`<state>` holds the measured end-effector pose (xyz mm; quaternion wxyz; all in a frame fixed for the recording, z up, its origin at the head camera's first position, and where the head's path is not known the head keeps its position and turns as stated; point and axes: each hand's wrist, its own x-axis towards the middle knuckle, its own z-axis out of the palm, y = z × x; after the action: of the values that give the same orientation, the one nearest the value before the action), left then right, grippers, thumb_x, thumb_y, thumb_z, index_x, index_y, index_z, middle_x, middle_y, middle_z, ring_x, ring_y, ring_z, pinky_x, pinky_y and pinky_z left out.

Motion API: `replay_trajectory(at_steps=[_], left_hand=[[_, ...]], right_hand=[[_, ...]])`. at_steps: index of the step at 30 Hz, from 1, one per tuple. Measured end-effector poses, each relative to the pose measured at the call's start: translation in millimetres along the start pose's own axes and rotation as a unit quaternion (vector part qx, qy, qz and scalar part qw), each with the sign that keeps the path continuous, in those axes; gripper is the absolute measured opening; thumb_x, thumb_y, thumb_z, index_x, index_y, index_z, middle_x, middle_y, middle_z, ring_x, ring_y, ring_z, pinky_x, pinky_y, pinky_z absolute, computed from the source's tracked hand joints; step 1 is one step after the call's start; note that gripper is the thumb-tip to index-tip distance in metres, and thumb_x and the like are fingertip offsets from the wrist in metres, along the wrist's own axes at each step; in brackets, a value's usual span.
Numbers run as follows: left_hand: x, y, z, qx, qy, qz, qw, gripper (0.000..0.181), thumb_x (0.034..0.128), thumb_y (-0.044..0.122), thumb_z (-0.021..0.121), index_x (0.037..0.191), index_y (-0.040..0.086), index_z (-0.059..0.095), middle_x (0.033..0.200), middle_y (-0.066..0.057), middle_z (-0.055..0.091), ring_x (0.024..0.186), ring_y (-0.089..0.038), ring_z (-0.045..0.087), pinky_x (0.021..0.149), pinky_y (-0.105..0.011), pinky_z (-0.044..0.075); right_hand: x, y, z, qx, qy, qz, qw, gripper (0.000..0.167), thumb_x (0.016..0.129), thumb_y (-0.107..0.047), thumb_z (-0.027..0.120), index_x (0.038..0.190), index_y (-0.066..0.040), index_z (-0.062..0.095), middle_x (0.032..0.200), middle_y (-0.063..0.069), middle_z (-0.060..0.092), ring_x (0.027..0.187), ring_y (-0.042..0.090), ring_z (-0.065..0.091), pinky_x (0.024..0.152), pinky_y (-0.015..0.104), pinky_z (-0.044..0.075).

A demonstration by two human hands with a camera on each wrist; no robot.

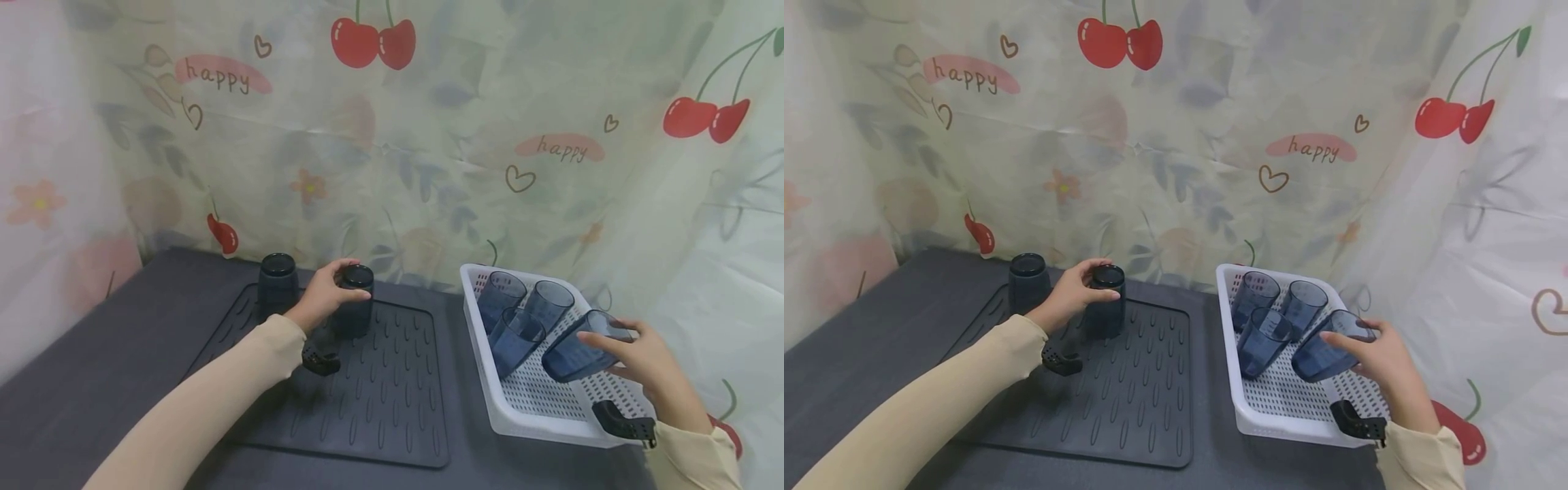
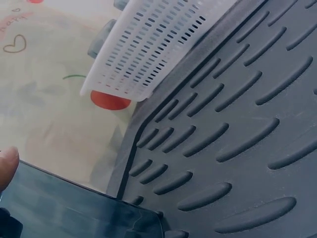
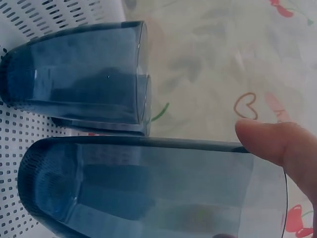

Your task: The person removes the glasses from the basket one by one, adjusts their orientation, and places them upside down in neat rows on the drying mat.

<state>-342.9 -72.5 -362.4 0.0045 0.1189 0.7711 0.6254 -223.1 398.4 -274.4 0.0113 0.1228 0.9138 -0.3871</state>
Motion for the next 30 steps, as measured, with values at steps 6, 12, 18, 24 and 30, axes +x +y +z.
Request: replay_trajectory(at_steps=[6, 12, 18, 24, 30], left_hand=[[0.2, 1.8, -0.2, 0.01, 0.007, -0.004, 0.9999, 0.071, 0.0789, 0.017, 0.081, 0.141, 0.022, 0.047, 0.15, -0.004, 0.04, 0.133, -0.026, 0.045, 0.103, -0.048, 0.044], [-0.3, 3.7, 0.5, 0.014, 0.007, 0.004, 0.9999, 0.072, 0.0803, 0.014, 0.08, 0.143, 0.016, 0.044, 0.148, -0.007, 0.042, 0.133, -0.027, 0.045, 0.103, -0.046, 0.044], [1.3, 4.7, 2.2, 0.033, 0.005, 0.007, 0.9994, 0.072, 0.0815, 0.014, 0.079, 0.143, 0.016, 0.042, 0.147, -0.008, 0.041, 0.133, -0.027, 0.044, 0.102, -0.047, 0.044], [1.0, 5.9, 3.9, 0.051, -0.006, 0.003, 0.9987, 0.073, 0.083, 0.013, 0.077, 0.145, 0.017, 0.039, 0.149, -0.008, 0.038, 0.131, -0.028, 0.045, 0.101, -0.048, 0.045], [-0.3, 10.1, 2.0, 0.048, -0.009, 0.013, 0.9987, 0.074, 0.0837, 0.014, 0.077, 0.146, 0.016, 0.037, 0.15, -0.009, 0.037, 0.132, -0.029, 0.044, 0.1, -0.049, 0.045]], right_hand=[[-5.6, 1.0, 2.5, 0.001, 0.037, 0.006, 0.9993, 0.105, 0.089, -0.053, 0.062, 0.151, 0.009, 0.002, 0.145, 0.042, 0.023, 0.123, 0.049, 0.045, 0.082, 0.041, 0.057], [-8.3, 2.8, 4.1, 0.025, 0.068, 0.01, 0.9973, 0.105, 0.088, -0.052, 0.064, 0.152, 0.007, 0.003, 0.146, 0.041, 0.024, 0.106, 0.036, 0.06, 0.079, 0.039, 0.058], [-10.8, 3.5, 5.2, 0.071, 0.094, 0.005, 0.9931, 0.104, 0.089, -0.047, 0.066, 0.152, 0.005, 0.002, 0.147, 0.037, 0.025, 0.075, -0.007, 0.05, 0.064, 0.022, 0.057], [-12.5, 1.2, 6.9, 0.125, 0.11, 0.007, 0.986, 0.104, 0.087, -0.041, 0.07, 0.154, 0.001, 0.002, 0.15, 0.032, 0.021, 0.092, 0.007, 0.052, 0.062, 0.019, 0.056], [-14.9, -1.3, 7.0, 0.175, 0.121, -0.008, 0.977, 0.105, 0.085, -0.034, 0.075, 0.155, -0.003, 0.004, 0.143, 0.028, 0.027, 0.078, -0.006, 0.05, 0.057, 0.014, 0.053]])
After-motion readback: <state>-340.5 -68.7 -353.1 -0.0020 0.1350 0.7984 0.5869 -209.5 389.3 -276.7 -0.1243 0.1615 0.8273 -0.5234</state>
